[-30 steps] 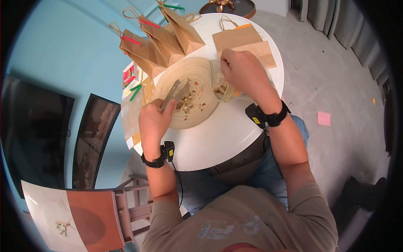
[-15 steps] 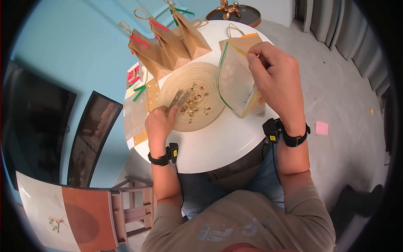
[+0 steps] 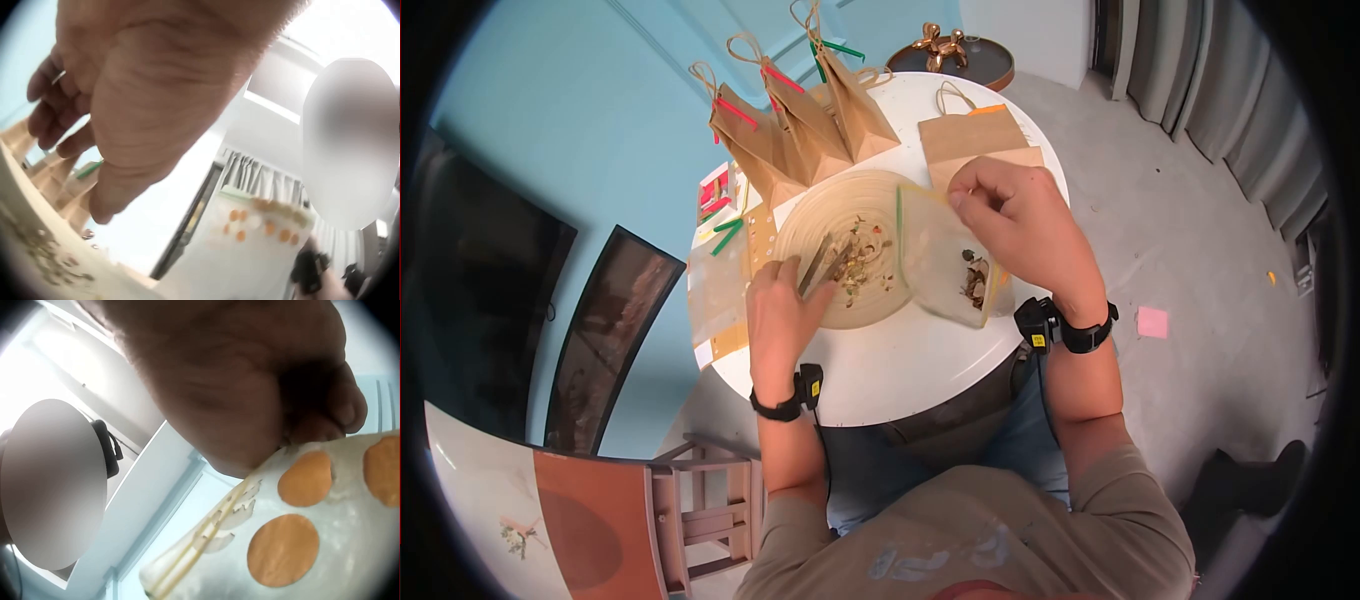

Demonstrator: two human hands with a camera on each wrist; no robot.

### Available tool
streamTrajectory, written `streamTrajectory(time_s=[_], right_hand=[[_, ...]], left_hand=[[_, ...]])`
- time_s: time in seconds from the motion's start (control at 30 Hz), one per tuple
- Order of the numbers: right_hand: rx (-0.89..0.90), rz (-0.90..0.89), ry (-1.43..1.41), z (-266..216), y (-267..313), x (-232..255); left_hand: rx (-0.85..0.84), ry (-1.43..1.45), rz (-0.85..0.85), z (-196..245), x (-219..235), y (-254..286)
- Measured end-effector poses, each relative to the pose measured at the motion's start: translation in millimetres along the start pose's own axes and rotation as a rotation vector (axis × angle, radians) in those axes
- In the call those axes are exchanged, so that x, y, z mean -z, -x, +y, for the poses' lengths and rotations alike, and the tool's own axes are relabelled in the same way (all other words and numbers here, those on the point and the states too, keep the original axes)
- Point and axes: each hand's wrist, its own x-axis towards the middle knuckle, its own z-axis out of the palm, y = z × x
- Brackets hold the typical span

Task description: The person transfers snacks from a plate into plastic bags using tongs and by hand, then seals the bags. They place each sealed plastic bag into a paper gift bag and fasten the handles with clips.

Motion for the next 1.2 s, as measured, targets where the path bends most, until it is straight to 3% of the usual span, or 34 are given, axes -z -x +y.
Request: streamTrajectory(time_s=[0.03, 0.1, 0.17, 0.37, 0.43, 0.5, 0.53, 0.6, 0.63, 0.7, 0.73, 0.8, 0.87, 0.9, 0.97, 1.0, 1.07, 1.17, 1.2], right_hand=[[-0.033, -0.104, -0.100, -0.2, 0.6, 1.6], [-0.065, -0.212, -0.188, -1.4, 3.8, 2.1], [-0.059, -0.410, -0.372, -4.7, 9.1, 0.9], [-0.012, -0.542, -0.482, -14.5, 16.2, -9.3], [-0.022, -0.543, -0.482, -13.6, 13.7, -15.1], [-0.027, -0.544, -0.479, -12.2, 8.4, -19.5], [-0.087, -0.544, -0.564, -10.4, 4.5, -20.8], [-0.145, -0.550, -0.646, 0.6, -4.3, -28.6], [-0.179, -0.512, -0.746, 12.8, -9.6, -36.1], [-0.204, -0.481, -0.845, 26.2, -14.0, -49.3], [-0.238, -0.463, -0.832, 29.0, -13.7, -54.6], [-0.269, -0.451, -0.817, 42.6, -14.4, -66.2], [-0.120, -0.565, -0.540, 51.9, -18.9, -74.9], [-0.115, -0.566, -0.539, 55.3, -19.0, -76.3], [-0.156, -0.394, -0.462, 47.3, -15.8, -78.3], [-0.149, -0.391, -0.462, 40.0, -16.2, -78.3], [0.034, -0.214, -0.372, 26.7, -12.0, -77.1], [-0.103, -0.221, -0.383, 31.7, -14.3, -89.6], [-0.101, -0.225, -0.385, 31.4, -14.1, -91.0]], left_hand=[[-0.002, 0.011, 0.004, 11.4, 10.0, 2.1], [-0.181, 0.495, -0.078, 35.3, 26.7, 8.2], [-0.241, 0.627, -0.058, 53.4, 28.5, 15.8], [-0.335, 0.960, -0.122, 53.3, 28.0, 30.6], [-0.360, 1.007, -0.087, 48.6, 25.3, 33.3], [-0.344, 0.991, 0.062, 49.3, 27.4, 36.4], [-0.342, 0.995, 0.068, 47.8, 24.1, 36.4], [-0.239, 1.022, 0.300, 41.7, 13.8, 36.9], [-0.236, 1.021, 0.309, 40.2, 12.3, 35.8], [0.125, 1.169, 0.372, 38.4, 10.8, 27.2], [0.166, 1.200, 0.401, 38.6, 8.5, 21.0], [0.212, 1.229, 0.428, 29.3, 0.3, 14.3], [0.251, 1.260, 0.449, 21.6, -1.6, 11.0], [0.250, 1.231, 0.414, 16.0, -0.4, 12.3], [0.249, 1.201, 0.381, 9.8, 9.0, 18.2], [0.223, 1.280, 0.349, 9.0, 20.5, 22.4], [0.205, 1.359, 0.313, 2.8, 27.4, 25.0], [0.144, 1.321, 0.326, -10.8, 26.7, 18.0], [0.147, 1.259, 0.251, -16.7, 23.7, 19.2]])
